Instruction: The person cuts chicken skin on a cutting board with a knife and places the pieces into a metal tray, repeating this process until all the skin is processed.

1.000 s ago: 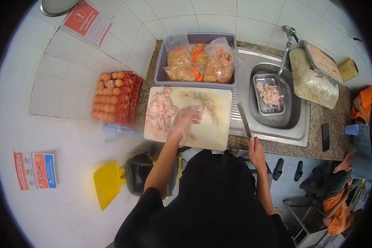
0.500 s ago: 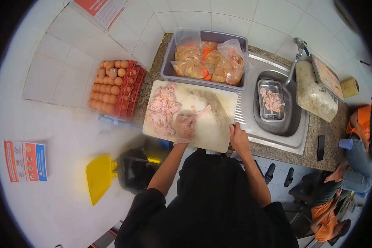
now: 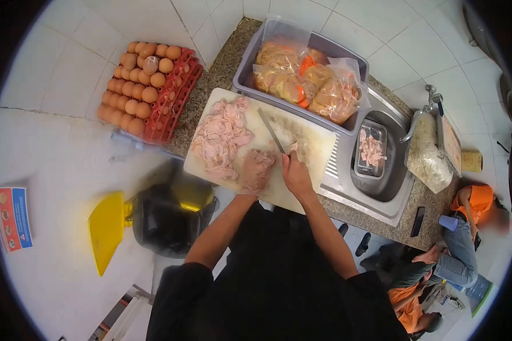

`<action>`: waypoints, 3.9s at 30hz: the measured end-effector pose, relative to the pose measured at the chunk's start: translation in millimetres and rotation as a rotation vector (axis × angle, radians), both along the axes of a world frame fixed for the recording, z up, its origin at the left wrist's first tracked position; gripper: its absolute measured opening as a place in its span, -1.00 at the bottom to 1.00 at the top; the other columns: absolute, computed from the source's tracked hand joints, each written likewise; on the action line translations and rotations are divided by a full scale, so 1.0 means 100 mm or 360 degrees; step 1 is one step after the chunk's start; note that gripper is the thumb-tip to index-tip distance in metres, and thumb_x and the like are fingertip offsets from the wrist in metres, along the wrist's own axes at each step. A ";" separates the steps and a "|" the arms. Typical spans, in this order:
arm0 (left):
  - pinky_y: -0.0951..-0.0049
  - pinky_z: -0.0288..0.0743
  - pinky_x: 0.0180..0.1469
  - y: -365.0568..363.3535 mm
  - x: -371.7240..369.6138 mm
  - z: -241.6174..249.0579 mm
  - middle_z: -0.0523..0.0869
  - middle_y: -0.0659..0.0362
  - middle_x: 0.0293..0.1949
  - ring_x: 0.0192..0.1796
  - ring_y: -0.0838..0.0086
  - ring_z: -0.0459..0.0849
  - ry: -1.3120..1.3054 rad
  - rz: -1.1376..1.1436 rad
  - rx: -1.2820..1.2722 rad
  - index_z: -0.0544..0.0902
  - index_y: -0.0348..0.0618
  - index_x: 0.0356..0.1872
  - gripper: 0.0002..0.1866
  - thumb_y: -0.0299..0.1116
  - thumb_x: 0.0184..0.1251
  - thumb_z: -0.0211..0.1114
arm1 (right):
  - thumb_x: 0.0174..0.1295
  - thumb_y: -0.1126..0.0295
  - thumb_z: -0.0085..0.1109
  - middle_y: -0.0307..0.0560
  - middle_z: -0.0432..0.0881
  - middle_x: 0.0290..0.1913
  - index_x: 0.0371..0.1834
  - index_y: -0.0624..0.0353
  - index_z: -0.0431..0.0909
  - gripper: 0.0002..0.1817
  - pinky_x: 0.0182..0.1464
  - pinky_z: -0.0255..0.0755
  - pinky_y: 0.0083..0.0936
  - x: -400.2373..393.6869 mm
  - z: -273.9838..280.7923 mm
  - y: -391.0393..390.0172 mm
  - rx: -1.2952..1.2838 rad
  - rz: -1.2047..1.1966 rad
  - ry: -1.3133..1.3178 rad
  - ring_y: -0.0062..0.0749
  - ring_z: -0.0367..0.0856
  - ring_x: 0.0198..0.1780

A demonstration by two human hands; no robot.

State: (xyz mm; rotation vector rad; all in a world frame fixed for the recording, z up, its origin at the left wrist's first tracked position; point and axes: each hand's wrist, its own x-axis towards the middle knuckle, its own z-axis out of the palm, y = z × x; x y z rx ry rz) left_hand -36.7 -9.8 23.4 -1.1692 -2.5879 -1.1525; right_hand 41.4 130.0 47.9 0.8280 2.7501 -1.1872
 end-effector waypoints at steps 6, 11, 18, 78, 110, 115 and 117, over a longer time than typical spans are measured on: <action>0.20 0.51 -0.12 0.04 0.00 -0.23 0.74 0.23 -0.24 -0.15 0.21 0.62 0.0121 0.0116 0.0204 0.83 -0.06 -0.21 -0.76 -0.50 0.04 0.45 | 0.60 0.27 -0.09 0.53 0.62 -0.27 -0.04 0.29 0.44 -0.73 -0.20 0.37 0.29 1.48 0.10 -0.04 -0.0010 -0.0099 -0.0167 0.54 0.60 -0.18; 0.16 0.54 -0.03 -0.03 -0.03 0.09 0.72 0.23 -0.27 -0.11 0.17 0.61 0.0169 0.0293 0.0170 0.81 -0.05 -0.21 -0.79 -0.48 0.10 0.44 | 0.63 0.22 -0.14 0.49 0.63 -0.25 -0.07 0.26 0.42 -0.71 -0.18 0.37 0.28 1.30 0.21 -0.07 -0.0152 -0.0102 -0.0164 0.53 0.60 -0.18; 0.03 0.46 0.11 -0.37 -0.04 -0.35 0.70 0.17 -0.17 0.01 0.07 0.59 0.0420 0.0129 -0.0045 0.74 -0.06 -0.22 -0.77 -0.37 0.04 0.40 | 0.62 0.11 -0.10 0.50 0.62 -0.39 -0.05 0.21 0.39 -0.67 -0.26 0.40 0.31 0.91 0.14 0.02 0.0092 0.0029 -0.0147 0.56 0.60 -0.26; 0.00 0.51 -0.01 -0.29 -0.08 -0.18 0.68 -0.01 -0.39 -0.16 0.01 0.65 0.0501 0.0194 -0.0256 0.62 -0.15 -0.43 -0.83 -0.38 0.04 0.45 | 0.60 0.03 -0.06 0.50 0.64 -0.44 -0.06 0.25 0.39 -0.58 -0.27 0.47 0.34 0.84 0.03 0.21 0.0110 0.0045 0.0068 0.55 0.64 -0.33; 0.10 0.60 0.08 -0.28 -0.07 -0.24 0.77 -0.03 -0.23 -0.04 0.06 0.74 0.0101 0.0103 -0.0442 0.78 -0.13 -0.23 -0.81 -0.42 0.16 0.27 | 0.60 0.04 -0.07 0.51 0.66 -0.40 -0.07 0.36 0.46 -0.53 -0.21 0.51 0.28 0.77 0.00 0.06 -0.0051 0.0214 0.0035 0.52 0.66 -0.29; 0.07 0.60 0.03 -0.28 -0.02 -0.01 0.77 -0.05 -0.21 -0.03 0.04 0.74 0.0124 0.0023 -0.0383 0.78 -0.16 -0.19 -0.77 -0.46 0.12 0.29 | 0.60 0.00 -0.10 0.56 0.67 -0.29 0.00 0.36 0.49 -0.48 -0.09 0.53 0.26 -0.20 -0.08 -0.07 -0.0033 0.0221 0.0143 0.51 0.67 -0.20; 0.05 0.60 0.00 -0.28 -0.04 -0.02 0.77 -0.06 -0.21 -0.04 0.02 0.74 0.0150 -0.0008 -0.0382 0.79 -0.17 -0.18 -0.75 -0.47 0.10 0.30 | 0.60 -0.02 -0.11 0.58 0.67 -0.26 0.01 0.35 0.50 -0.47 -0.08 0.53 0.25 -0.27 -0.09 -0.07 -0.0079 0.0229 0.0158 0.51 0.67 -0.18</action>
